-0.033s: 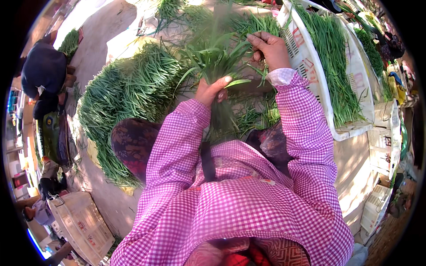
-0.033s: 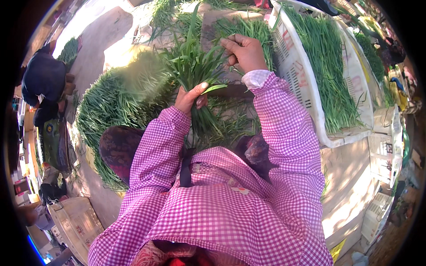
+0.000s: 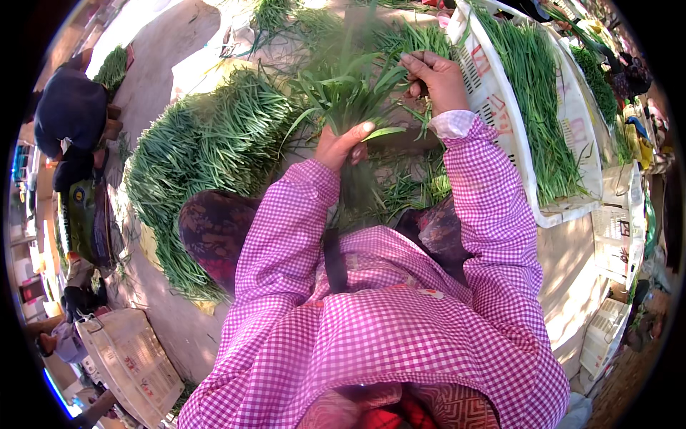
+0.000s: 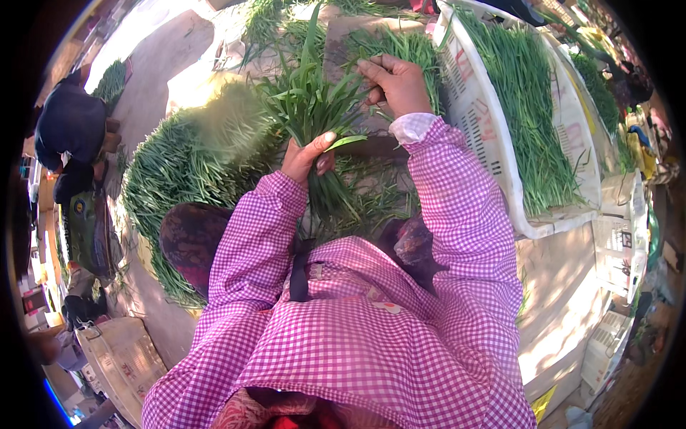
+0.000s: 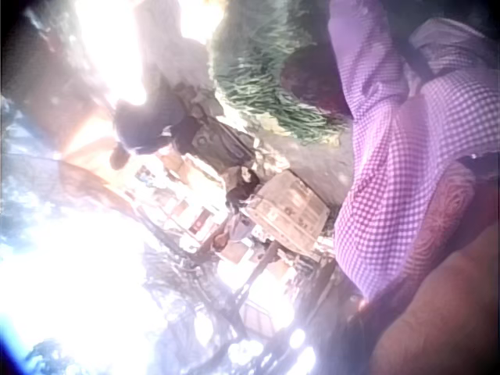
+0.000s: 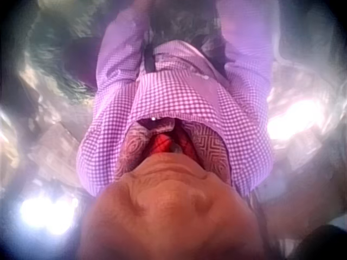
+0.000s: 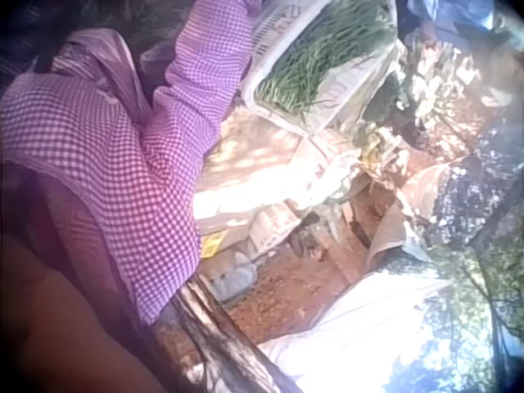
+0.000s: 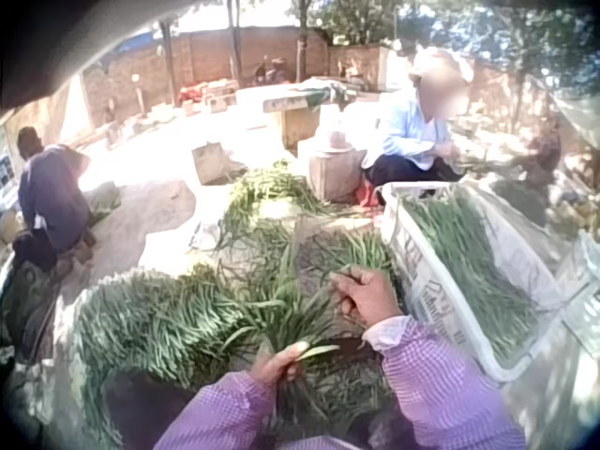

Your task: The person sorts a bundle of green onions by hand, removing loose leaves and aligning the stalks.

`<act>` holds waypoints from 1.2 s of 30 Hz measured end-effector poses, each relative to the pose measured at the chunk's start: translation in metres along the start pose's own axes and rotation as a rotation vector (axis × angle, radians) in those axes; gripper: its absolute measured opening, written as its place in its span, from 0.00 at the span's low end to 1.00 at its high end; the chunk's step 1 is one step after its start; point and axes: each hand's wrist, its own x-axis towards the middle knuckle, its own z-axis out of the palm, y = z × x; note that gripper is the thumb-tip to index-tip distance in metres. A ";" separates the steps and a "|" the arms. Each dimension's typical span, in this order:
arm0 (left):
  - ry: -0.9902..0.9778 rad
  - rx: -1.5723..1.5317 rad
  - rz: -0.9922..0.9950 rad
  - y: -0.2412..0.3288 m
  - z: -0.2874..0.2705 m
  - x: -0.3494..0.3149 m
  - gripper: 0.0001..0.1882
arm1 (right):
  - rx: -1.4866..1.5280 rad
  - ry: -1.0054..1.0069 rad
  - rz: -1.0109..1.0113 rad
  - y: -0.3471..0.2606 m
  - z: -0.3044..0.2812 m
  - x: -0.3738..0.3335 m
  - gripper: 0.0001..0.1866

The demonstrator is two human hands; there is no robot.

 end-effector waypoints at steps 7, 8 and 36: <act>0.035 0.058 0.018 -0.003 -0.002 0.001 0.14 | 0.470 0.174 -0.102 -0.010 -0.020 0.006 0.09; 0.058 0.049 0.001 -0.006 -0.006 0.002 0.14 | 0.538 0.212 -0.148 -0.017 -0.028 0.010 0.09; 0.273 0.093 -0.075 -0.022 -0.015 0.014 0.15 | -0.314 -0.277 -0.155 -0.010 0.031 -0.032 0.08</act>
